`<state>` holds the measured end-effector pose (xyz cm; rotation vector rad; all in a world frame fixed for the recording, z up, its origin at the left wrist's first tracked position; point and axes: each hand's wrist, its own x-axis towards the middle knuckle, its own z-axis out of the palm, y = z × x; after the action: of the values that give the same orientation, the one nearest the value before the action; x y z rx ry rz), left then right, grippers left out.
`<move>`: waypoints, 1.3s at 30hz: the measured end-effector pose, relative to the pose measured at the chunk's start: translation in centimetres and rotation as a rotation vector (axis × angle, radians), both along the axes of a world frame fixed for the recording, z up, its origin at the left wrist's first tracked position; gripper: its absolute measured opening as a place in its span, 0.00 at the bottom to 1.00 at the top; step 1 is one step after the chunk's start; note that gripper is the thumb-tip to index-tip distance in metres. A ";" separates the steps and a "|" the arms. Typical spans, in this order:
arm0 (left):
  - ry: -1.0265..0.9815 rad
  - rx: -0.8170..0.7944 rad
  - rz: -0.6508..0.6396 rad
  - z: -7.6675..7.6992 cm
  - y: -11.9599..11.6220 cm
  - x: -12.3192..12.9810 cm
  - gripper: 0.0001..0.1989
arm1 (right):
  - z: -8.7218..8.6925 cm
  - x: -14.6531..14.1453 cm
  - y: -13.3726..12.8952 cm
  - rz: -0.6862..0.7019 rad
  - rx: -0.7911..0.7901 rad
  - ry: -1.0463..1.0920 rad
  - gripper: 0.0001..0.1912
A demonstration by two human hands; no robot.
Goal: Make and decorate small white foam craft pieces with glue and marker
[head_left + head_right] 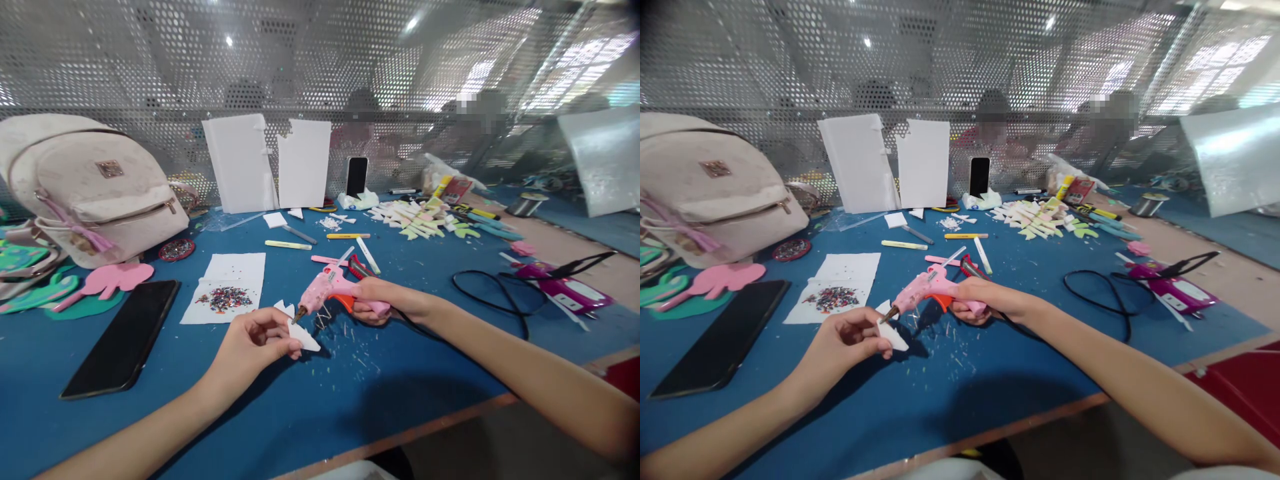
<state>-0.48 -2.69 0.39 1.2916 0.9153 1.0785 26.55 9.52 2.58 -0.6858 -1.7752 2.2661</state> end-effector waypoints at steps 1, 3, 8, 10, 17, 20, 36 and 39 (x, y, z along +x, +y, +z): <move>-0.003 0.002 -0.001 0.0 0.0 0.0 0.07 | 0.0 0.0 0.0 0.000 0.000 -0.002 0.27; -0.009 0.006 0.002 0.1 0.0 0.0 0.07 | 0.0 0.0 0.0 0.003 0.001 -0.005 0.27; -0.010 0.015 0.034 0.2 0.0 -0.2 0.06 | -0.1 0.2 0.1 0.007 0.003 -0.014 0.28; -0.007 0.016 0.049 0.1 0.0 -0.2 0.06 | -0.1 0.3 0.2 0.007 0.003 -0.016 0.28; -0.008 0.020 0.083 -0.3 0.4 -0.5 0.07 | -0.2 0.4 0.2 0.004 0.001 -0.016 0.27; -0.012 0.023 0.092 -0.5 0.4 -0.6 0.07 | -0.2 0.4 0.2 0.000 0.001 -0.016 0.27; -0.030 0.021 0.098 -0.5 0.4 -0.5 0.08 | -0.2 0.3 0.3 -0.006 -0.003 -0.033 0.28; -0.031 0.022 0.099 -0.6 0.5 -0.5 0.08 | -0.2 0.3 0.2 -0.009 -0.001 -0.037 0.28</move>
<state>-0.98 -2.23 -0.20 1.2555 0.9544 1.1851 26.85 9.75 2.41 -0.7397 -1.7840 2.2625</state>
